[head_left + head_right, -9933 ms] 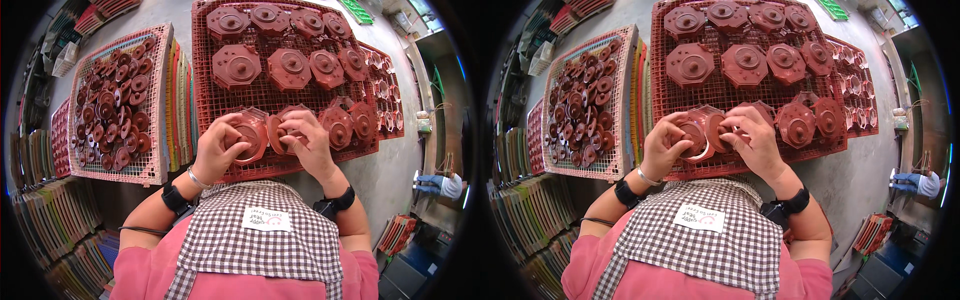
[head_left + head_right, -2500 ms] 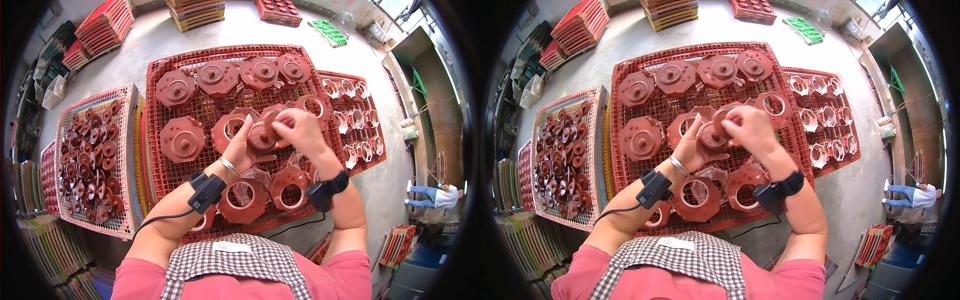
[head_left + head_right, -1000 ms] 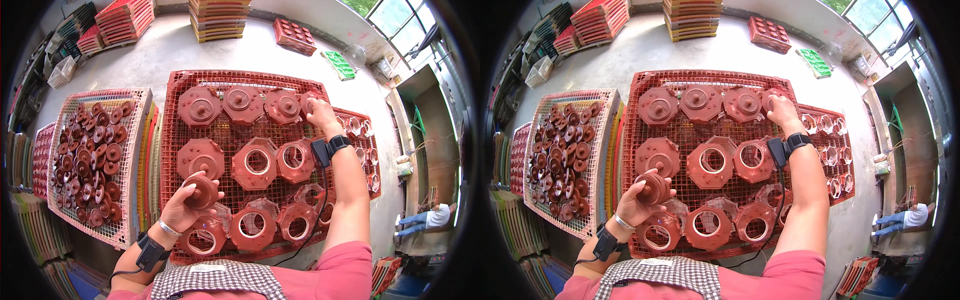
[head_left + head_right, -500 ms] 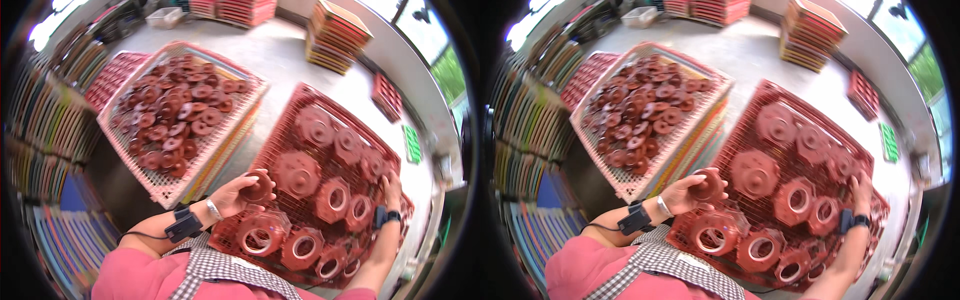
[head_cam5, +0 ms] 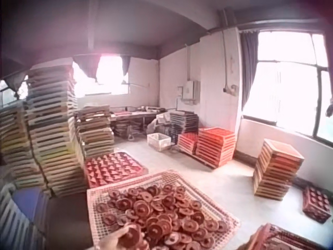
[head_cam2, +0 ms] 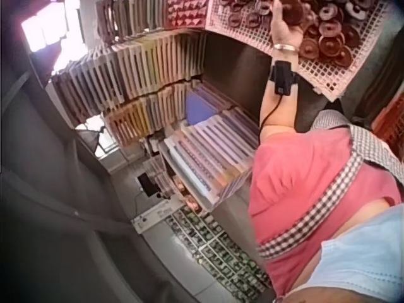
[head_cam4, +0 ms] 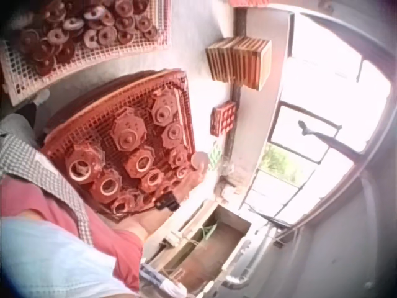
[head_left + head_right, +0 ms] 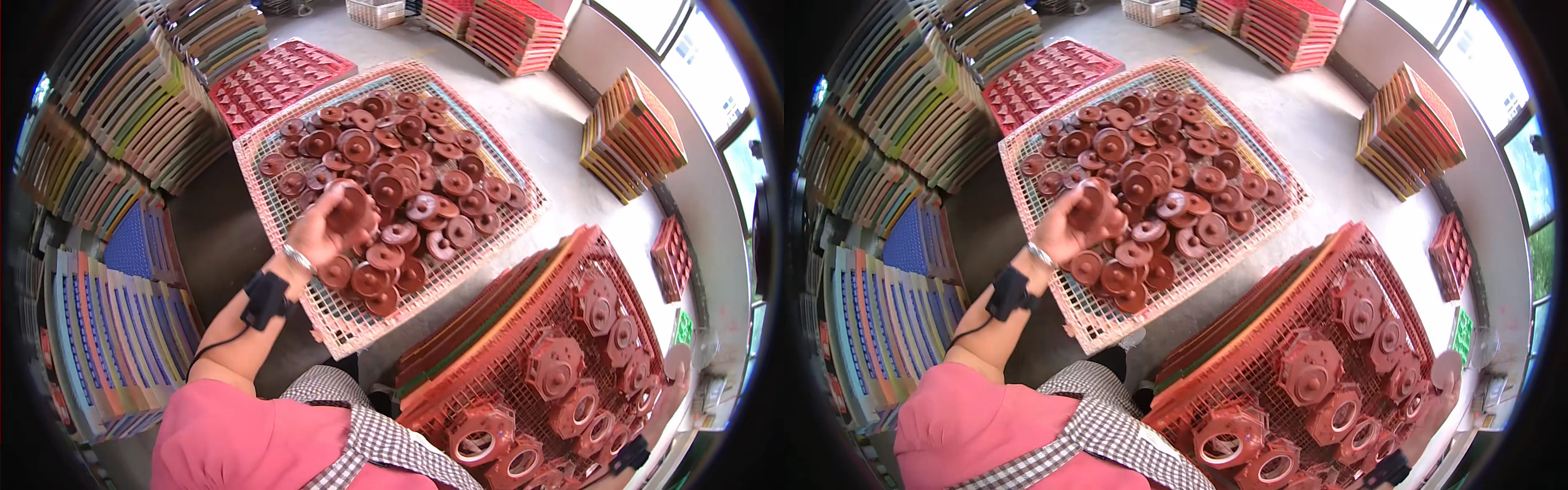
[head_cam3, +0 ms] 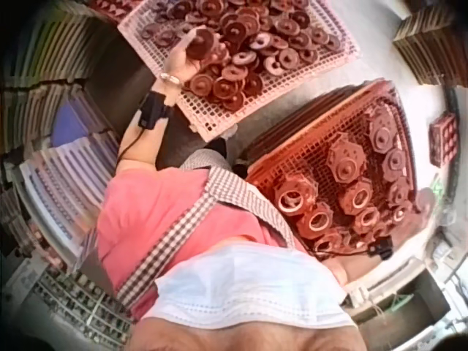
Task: Sorting and placing red circular molds and white/pink hexagonal components onto trays in a manufacturing facility.
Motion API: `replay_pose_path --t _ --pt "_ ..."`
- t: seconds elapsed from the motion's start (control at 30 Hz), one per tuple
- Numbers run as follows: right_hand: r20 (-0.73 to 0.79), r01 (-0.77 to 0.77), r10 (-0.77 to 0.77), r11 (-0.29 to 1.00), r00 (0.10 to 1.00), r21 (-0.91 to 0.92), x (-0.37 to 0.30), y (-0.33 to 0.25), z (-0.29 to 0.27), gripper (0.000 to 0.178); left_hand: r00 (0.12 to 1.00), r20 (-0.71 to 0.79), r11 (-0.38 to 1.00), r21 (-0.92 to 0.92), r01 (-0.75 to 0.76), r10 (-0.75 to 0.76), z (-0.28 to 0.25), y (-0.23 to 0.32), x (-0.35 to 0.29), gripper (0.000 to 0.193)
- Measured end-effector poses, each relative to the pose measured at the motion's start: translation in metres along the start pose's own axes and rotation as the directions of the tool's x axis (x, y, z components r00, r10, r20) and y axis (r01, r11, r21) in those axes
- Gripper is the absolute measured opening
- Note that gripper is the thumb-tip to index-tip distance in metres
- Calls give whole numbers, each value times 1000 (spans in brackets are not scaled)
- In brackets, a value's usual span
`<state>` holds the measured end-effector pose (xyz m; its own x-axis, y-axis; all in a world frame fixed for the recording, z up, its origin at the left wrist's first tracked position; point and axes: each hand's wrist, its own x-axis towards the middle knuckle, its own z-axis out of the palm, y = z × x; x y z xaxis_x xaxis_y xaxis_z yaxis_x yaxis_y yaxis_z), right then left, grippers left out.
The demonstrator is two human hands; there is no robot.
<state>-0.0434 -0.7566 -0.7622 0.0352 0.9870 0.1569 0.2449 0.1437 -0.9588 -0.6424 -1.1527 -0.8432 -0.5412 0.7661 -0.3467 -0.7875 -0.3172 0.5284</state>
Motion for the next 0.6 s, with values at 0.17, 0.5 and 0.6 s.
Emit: replay_pose_path --t 0.17,0.5,0.6 --pt "693 41 70 989 717 -143 -152 -154 249 39 970 -207 973 218 -79 125 -87 93 70 28" --pt "642 813 -569 562 514 -153 -189 -42 525 29 946 -218 611 791 27 241 -104 128 120 39" --pt "722 753 -446 639 529 -156 -198 -8 546 29 938 -72 498 860 -114 339 -127 122 132 37"
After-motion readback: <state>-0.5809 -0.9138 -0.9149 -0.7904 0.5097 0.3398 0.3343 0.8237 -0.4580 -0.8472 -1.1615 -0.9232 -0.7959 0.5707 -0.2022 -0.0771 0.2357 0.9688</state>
